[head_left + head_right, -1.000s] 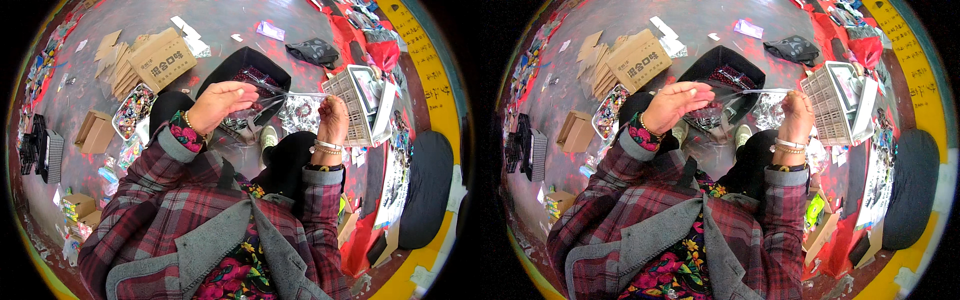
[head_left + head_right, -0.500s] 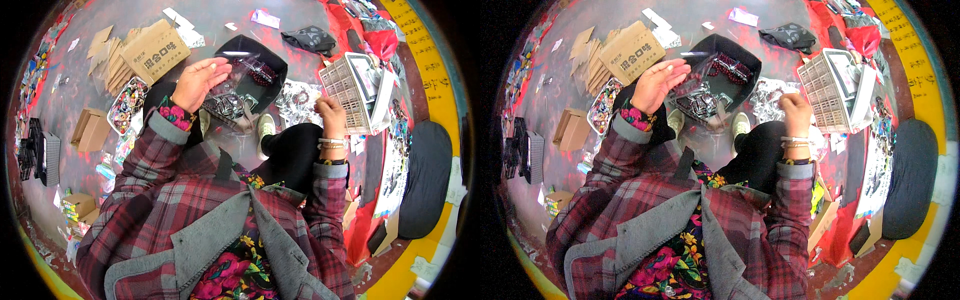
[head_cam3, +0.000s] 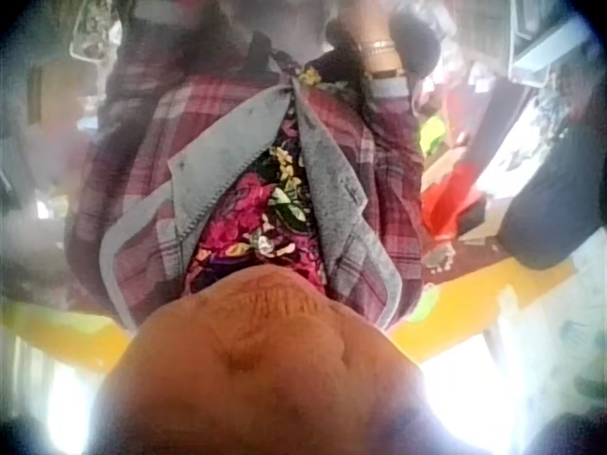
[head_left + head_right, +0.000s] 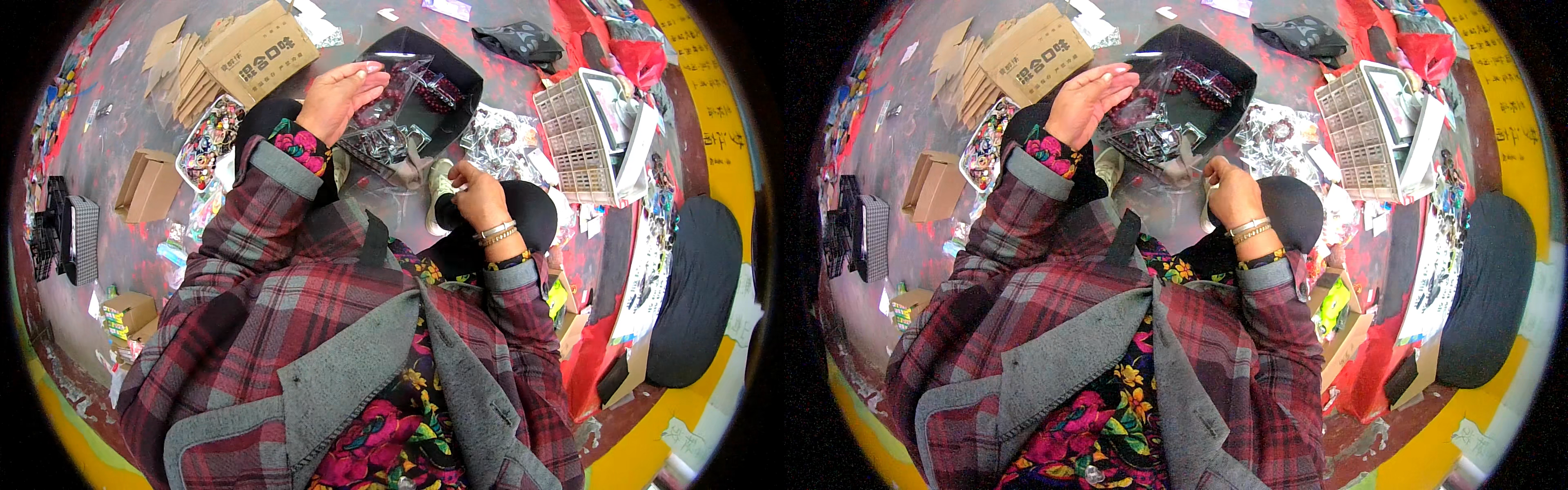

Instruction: The person sits on the floor and packs red beaded bracelets into small clear plastic bags. They pick up a bracelet, place it into a bag, and seal it before setting it aside. The person repeats this process for multiple bracelets, occasionally wiping them with a cloth before packaging.

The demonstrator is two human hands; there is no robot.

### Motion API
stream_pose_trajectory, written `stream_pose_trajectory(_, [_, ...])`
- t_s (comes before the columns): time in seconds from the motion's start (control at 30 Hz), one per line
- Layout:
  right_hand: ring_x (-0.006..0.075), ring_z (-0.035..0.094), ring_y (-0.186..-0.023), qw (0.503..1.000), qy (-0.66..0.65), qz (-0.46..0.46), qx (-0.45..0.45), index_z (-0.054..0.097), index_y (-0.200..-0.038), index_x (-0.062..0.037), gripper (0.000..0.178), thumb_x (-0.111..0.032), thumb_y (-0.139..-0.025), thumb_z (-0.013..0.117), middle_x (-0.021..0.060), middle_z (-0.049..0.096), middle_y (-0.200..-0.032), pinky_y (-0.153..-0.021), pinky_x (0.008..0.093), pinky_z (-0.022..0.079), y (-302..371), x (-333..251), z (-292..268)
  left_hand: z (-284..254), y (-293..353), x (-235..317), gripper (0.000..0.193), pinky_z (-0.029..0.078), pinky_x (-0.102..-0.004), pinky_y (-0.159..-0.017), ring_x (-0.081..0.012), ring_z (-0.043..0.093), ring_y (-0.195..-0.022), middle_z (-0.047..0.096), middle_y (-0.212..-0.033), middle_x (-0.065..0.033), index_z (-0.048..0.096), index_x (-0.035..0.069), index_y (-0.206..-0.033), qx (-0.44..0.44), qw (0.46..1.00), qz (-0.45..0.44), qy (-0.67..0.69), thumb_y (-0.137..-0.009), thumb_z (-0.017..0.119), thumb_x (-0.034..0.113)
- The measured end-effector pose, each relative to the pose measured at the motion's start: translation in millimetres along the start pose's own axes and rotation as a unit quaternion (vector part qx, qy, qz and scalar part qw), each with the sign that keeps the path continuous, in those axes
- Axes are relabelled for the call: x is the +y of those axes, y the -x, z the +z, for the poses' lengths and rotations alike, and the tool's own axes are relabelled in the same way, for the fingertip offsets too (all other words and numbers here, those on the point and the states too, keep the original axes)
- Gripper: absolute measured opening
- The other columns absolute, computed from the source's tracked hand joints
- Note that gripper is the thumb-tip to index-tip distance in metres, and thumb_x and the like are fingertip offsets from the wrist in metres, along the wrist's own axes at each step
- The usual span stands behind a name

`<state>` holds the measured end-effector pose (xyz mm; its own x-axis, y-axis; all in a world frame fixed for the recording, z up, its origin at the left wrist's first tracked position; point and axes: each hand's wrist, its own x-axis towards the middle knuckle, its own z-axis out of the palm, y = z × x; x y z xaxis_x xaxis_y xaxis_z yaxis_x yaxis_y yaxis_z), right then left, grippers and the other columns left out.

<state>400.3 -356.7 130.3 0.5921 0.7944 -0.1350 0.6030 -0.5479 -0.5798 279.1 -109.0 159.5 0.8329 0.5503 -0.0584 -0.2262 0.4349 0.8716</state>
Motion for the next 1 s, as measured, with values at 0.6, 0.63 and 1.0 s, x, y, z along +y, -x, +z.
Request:
stream_pose_trajectory(0.6, [0.0219,0.061,-0.067,0.998,-0.004,0.015,-0.068,0.058,-0.104,-0.0109,0.042,-0.011,-0.064,0.067,0.0068,0.060,-0.069,-0.064,0.0312,0.048,-3.1,-0.4,-0.8,1.7,-2.7,-3.8,0.030,0.043,-0.0343,-0.093,-0.0242,0.055,-0.104,0.056,-0.109,-0.0198,0.049,-0.009,-0.114,0.009,1.000,-0.010,0.001,-0.093,0.040,0.010])
stream_pose_trajectory(0.63, [0.0222,0.061,-0.069,0.998,-0.004,-0.020,-0.063,0.056,-0.108,-0.0116,0.045,-0.011,-0.064,0.067,0.0074,0.061,-0.072,-0.066,0.0317,0.048,-0.9,-1.4,-1.0,1.8,-2.6,-3.5,0.030,0.043,-0.0342,-0.093,-0.0242,0.055,-0.104,0.056,-0.109,-0.0198,0.049,-0.009,-0.114,0.009,1.000,-0.010,0.000,-0.093,0.040,0.010])
stream_pose_trajectory(1.0, [0.0273,0.062,-0.079,0.977,-0.188,-0.094,0.048,0.057,-0.108,-0.0109,0.037,-0.007,-0.072,0.059,0.0091,0.064,-0.086,-0.069,0.0360,0.050,-9.5,-4.9,-6.9,0.3,-1.1,-4.2,0.030,0.043,-0.0345,-0.093,-0.0240,0.055,-0.104,0.056,-0.109,-0.0195,0.048,-0.009,-0.114,0.006,1.000,-0.008,-0.005,-0.093,0.041,0.011])
